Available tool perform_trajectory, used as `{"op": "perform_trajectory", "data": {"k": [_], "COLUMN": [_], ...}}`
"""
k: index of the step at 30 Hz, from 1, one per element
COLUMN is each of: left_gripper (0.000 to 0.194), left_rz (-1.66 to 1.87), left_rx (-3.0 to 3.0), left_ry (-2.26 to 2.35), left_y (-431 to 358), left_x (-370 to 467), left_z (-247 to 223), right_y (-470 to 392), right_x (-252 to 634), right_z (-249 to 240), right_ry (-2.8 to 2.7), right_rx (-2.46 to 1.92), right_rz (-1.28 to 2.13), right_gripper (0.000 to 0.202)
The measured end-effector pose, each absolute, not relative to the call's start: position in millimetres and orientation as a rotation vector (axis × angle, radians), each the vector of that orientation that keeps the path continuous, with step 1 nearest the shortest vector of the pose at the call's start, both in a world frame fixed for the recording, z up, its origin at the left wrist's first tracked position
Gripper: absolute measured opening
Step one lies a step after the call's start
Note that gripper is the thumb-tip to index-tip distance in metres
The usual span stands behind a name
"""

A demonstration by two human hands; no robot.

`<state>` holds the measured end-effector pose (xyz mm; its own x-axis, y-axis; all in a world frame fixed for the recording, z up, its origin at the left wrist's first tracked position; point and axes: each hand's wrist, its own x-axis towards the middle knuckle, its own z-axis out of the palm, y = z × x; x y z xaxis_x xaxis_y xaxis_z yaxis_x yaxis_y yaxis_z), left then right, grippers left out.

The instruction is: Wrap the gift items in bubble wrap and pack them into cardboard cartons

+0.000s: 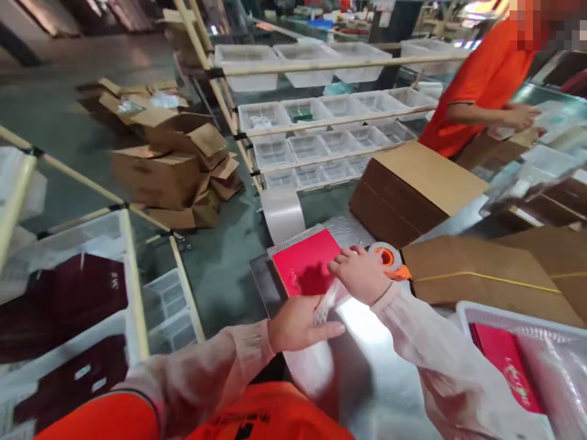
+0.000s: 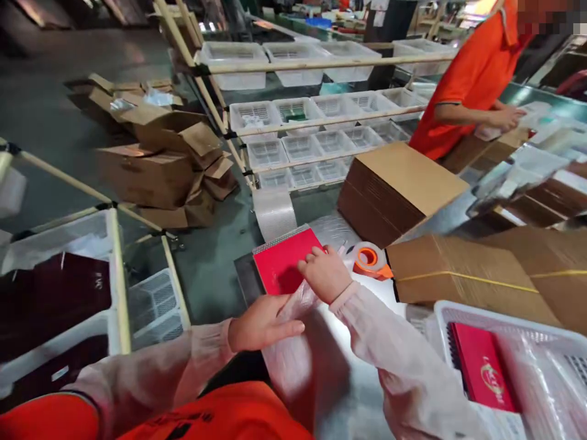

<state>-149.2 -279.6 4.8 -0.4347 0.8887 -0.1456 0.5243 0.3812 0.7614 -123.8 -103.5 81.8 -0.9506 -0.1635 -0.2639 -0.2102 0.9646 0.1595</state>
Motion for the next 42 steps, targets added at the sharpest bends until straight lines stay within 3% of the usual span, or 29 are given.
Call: {"op": "perform_trajectory", "data": {"k": [4, 11, 20, 25, 31, 36, 40, 42], "left_gripper": [0.027, 0.022, 0.005, 0.014, 0.022, 0.033, 0.037, 0.038], "left_rz": [0.855, 0.888, 1.029, 1.066, 0.973, 0.861, 0.653, 0.558], "left_rx": [1.038, 0.923, 0.809, 0.830, 0.786, 1.139, 1.311, 1.257], "left_ry": [2.334, 2.615, 2.772, 2.774, 2.860, 2.920, 2.843, 2.872], "left_y": [-287, -287, -284, -285, -290, -277, -252, -244], "left_x": [-181, -230, -245, -252, -249, -246, -255, -261], "left_z": [-15, -70, -118, -123, -114, -96, -108, -119], "right_y": [-109, -99, -78, -81, -90, -85, -81, -81], "right_x": [-176, -237, -247, -193, -153, -158, -159, -143], "right_z": [75, 27, -52, -76, -103, -120, -113, -112], "right_ry": [2.795, 2.731, 2.936, 3.201, 3.062, 3.044, 3.064, 3.169], "right_rx": [-0.343, -0.388, -0.386, -0.352, -0.372, -0.333, -0.369, -0.203], "right_rz": [0.258, 0.208, 0.004, -0.020, 0.027, 0.002, -0.046, -0.224], "right_gripper": [0.025, 0.022, 0.024, 0.027, 0.058, 0.062, 0.058, 0.051]}}
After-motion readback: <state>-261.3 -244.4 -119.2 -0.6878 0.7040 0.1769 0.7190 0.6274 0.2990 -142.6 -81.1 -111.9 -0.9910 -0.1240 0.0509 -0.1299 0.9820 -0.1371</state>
